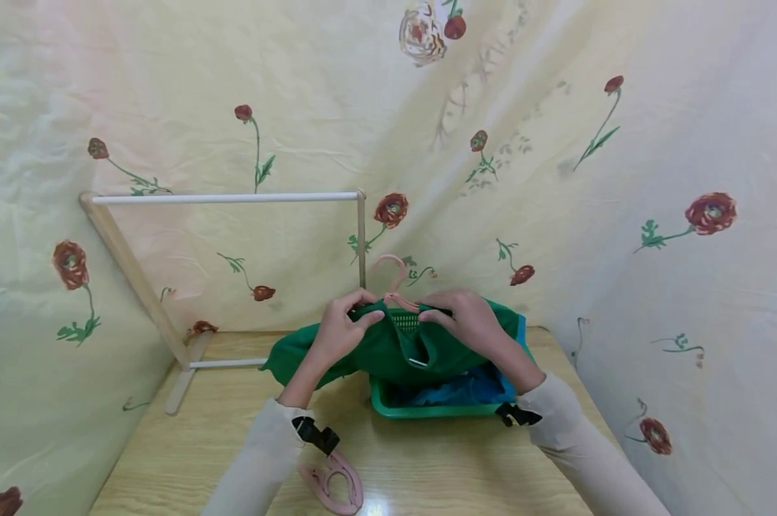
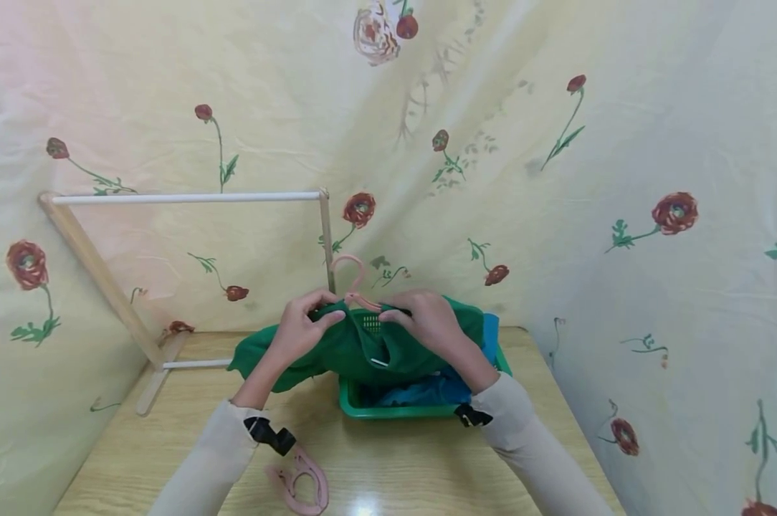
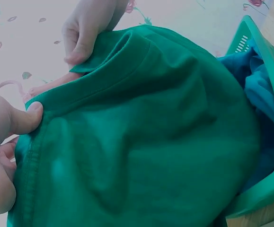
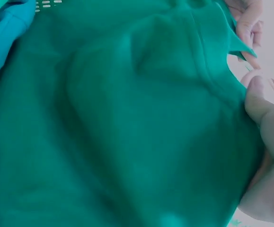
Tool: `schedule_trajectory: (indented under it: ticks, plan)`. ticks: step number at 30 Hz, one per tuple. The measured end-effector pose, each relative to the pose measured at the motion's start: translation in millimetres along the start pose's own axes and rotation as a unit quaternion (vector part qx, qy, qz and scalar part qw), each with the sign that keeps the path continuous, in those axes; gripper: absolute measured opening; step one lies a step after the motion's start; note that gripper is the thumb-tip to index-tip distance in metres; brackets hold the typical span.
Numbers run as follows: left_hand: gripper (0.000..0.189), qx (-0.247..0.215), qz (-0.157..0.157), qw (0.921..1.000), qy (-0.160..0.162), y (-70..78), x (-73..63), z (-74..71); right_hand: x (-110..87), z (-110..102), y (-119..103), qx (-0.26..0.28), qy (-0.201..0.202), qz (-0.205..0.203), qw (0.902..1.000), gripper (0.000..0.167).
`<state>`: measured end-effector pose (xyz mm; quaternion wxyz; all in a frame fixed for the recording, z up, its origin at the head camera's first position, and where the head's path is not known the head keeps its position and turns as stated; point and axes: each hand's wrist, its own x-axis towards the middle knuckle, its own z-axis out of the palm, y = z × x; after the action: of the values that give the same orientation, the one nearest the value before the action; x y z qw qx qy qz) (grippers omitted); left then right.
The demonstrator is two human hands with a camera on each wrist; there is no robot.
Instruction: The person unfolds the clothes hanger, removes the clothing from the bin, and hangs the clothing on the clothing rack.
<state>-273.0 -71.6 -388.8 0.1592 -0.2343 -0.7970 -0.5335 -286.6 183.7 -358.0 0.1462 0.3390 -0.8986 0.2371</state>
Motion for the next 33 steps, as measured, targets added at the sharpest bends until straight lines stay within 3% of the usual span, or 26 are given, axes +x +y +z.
schedule_trajectory:
  ticks: [5,13,20,28,33]
  plan:
    - [0.011,-0.009,-0.003,0.9999,0.008,-2.8,-1.9,-2.3,-6.7,-4,7,-0.006,-0.009,-0.022,0.9997,0.036]
    - [0.011,-0.019,-0.004,0.9997,0.015,-3.5,-2.7,-2.1,-12.1,-1,11,-0.022,0.064,-0.035,0.9971,0.029]
    - [0.011,-0.021,-0.003,0.9997,0.009,-2.0,-1.2,1.4,-9.4,2,9,-0.022,0.077,-0.045,0.9958,0.024]
    - [0.013,0.021,-0.015,0.9996,-0.011,-2.5,0.7,-7.0,-10.0,0,8,-0.007,0.088,-0.017,0.9960,0.021]
    - [0.016,0.060,-0.014,0.9981,-0.005,-2.3,1.8,-17.6,-9.7,-7,11,0.001,0.109,0.000,0.9941,0.021]
